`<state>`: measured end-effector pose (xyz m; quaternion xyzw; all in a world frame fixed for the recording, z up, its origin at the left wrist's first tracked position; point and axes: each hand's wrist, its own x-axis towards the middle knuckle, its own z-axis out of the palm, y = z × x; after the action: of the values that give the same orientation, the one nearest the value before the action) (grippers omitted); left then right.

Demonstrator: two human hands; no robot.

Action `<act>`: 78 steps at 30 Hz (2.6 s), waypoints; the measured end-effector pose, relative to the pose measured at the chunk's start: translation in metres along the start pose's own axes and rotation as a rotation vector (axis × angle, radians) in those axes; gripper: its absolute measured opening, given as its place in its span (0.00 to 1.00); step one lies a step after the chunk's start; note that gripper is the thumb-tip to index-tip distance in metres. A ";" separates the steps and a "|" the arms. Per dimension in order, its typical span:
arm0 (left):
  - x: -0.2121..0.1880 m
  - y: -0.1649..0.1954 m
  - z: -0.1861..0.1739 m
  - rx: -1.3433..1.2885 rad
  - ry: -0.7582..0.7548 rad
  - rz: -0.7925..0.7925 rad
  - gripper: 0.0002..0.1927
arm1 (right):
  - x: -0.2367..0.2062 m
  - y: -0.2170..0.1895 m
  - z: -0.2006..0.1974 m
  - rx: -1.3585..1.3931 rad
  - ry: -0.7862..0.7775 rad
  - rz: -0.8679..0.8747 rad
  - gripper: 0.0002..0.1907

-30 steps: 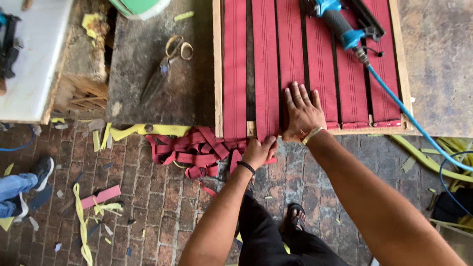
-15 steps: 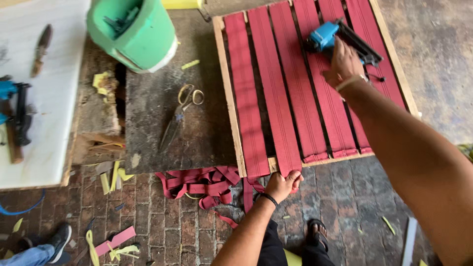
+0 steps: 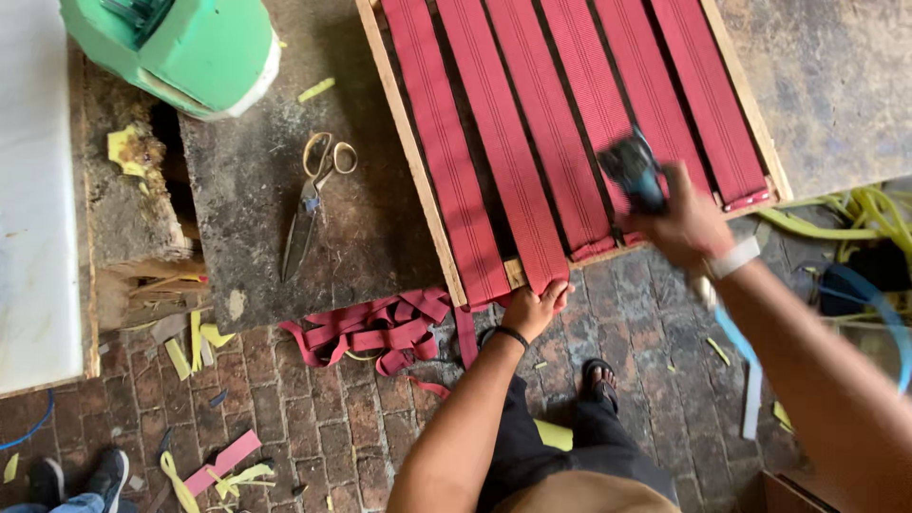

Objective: The person weaves red elastic webbing strips across a wooden chair frame on a workbench, stapling each strip in place with a pneumatic nail gun. They pull strips taut, cut webbing with scissors, and interlace crosswise strips to form a woven seat surface.

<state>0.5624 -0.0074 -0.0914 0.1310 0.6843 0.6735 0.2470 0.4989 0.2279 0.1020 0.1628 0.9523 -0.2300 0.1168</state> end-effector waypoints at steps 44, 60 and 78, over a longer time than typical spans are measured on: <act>0.004 0.010 -0.003 0.333 0.012 -0.204 0.24 | -0.113 -0.027 0.067 0.217 -0.105 0.232 0.23; 0.092 0.086 -0.126 0.729 0.677 0.097 0.35 | -0.011 -0.070 0.104 -0.314 -0.045 -0.700 0.65; 0.120 0.135 -0.166 -0.768 0.082 -0.194 0.15 | -0.027 -0.120 0.091 -0.687 -0.233 -0.547 0.57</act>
<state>0.3550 -0.0798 0.0176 -0.0633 0.4013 0.8586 0.3128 0.4936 0.0769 0.0792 -0.1699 0.9619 0.0602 0.2054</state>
